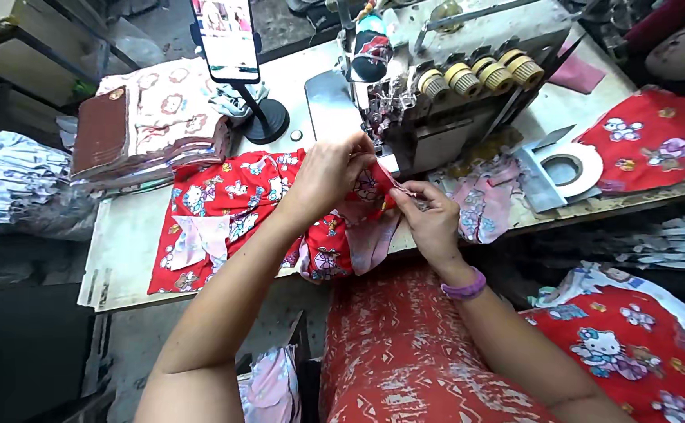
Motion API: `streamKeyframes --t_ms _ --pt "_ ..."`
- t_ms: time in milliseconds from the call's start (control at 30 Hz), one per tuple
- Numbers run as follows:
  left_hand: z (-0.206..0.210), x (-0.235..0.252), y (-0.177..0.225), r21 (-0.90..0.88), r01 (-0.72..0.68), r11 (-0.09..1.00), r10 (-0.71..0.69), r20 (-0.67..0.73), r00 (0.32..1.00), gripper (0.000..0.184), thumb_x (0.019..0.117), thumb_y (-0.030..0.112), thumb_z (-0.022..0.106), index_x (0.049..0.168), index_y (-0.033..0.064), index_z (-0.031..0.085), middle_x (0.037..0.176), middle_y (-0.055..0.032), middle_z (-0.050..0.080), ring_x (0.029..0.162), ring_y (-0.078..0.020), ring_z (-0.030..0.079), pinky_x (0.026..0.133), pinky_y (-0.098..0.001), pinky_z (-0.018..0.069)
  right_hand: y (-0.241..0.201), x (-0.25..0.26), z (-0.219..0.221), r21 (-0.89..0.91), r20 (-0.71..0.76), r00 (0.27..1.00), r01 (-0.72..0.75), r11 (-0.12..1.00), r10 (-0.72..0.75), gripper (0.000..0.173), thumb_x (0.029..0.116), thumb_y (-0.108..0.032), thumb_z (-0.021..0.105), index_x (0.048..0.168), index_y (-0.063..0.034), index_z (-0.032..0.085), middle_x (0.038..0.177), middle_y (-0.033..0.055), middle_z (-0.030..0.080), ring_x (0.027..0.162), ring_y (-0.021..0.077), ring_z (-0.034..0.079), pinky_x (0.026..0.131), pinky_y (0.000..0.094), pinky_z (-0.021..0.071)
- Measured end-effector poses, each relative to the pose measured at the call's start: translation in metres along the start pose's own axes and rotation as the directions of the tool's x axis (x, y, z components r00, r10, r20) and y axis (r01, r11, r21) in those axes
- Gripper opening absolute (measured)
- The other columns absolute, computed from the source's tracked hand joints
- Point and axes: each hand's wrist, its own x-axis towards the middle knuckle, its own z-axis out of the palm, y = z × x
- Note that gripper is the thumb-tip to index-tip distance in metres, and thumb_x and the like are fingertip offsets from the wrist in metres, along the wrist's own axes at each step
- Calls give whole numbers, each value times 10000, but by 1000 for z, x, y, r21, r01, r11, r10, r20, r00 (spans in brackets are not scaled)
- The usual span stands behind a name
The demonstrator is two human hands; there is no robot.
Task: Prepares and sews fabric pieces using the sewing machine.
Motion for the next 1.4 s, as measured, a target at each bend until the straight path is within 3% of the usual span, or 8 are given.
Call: streamKeyframes --t_ms 167,267,367,467,500,567,800,1400 --pt "1 5 3 -118 78 990 -79 -3 997 129 978 69 652 1092 12 672 969 -74 708 708 -72 661 712 -244 558 -4 5 -6 36 76 997 9 999 -12 135 909 -167 732 941 -38 709 1049 52 685 994 83 628 871 254 508" --pt "6 6 -3 -99 114 988 -115 -7 993 141 987 86 643 1111 20 657 995 -88 710 782 -143 703 780 -345 585 -8 6 -8 90 133 987 -108 990 95 133 922 -140 734 991 -59 654 821 -39 658 714 -33 599 671 159 503" --pt "10 7 -4 -49 155 987 -156 -19 988 164 989 117 647 1128 29 650 998 -99 711 826 -206 704 794 -438 565 -14 7 -11 196 198 969 -183 963 144 367 933 -74 706 1269 -67 556 803 -45 690 652 -41 617 624 145 515" --pt "11 8 -1 -10 183 983 -184 -33 982 209 981 140 665 1152 20 655 1004 -119 718 850 -253 699 794 -487 541 -11 7 -16 94 220 976 -12 996 -8 560 964 -129 669 1493 -69 496 986 -26 724 780 -13 633 717 173 527" --pt "11 9 -1 -2 189 982 -189 -42 981 216 976 150 676 1148 20 658 996 -119 721 862 -262 702 794 -496 541 -8 8 -19 42 250 965 76 996 -84 497 982 -138 646 1462 -49 551 1190 36 724 970 66 671 878 260 533" --pt "12 9 -2 5 190 982 -189 -73 979 222 959 161 697 1129 20 669 973 -117 722 860 -268 701 773 -502 533 -4 11 -20 -34 277 934 243 969 -225 368 983 -111 619 1341 -44 671 1217 94 730 1058 152 688 994 360 490" --pt "15 9 -6 29 169 985 -166 -97 981 201 982 139 652 1155 38 667 1001 -109 732 896 -269 717 783 -505 545 -10 13 -20 -229 279 899 403 886 -337 338 981 -104 611 1300 -37 699 931 67 768 812 178 681 891 400 496" --pt "16 51 -30 -147 323 935 -348 -204 915 323 917 135 707 1184 67 540 993 -44 732 946 -184 704 847 -468 537 -48 48 -19 -308 368 927 46 950 74 433 1015 -247 599 1424 -106 622 990 63 768 801 173 659 789 421 497"
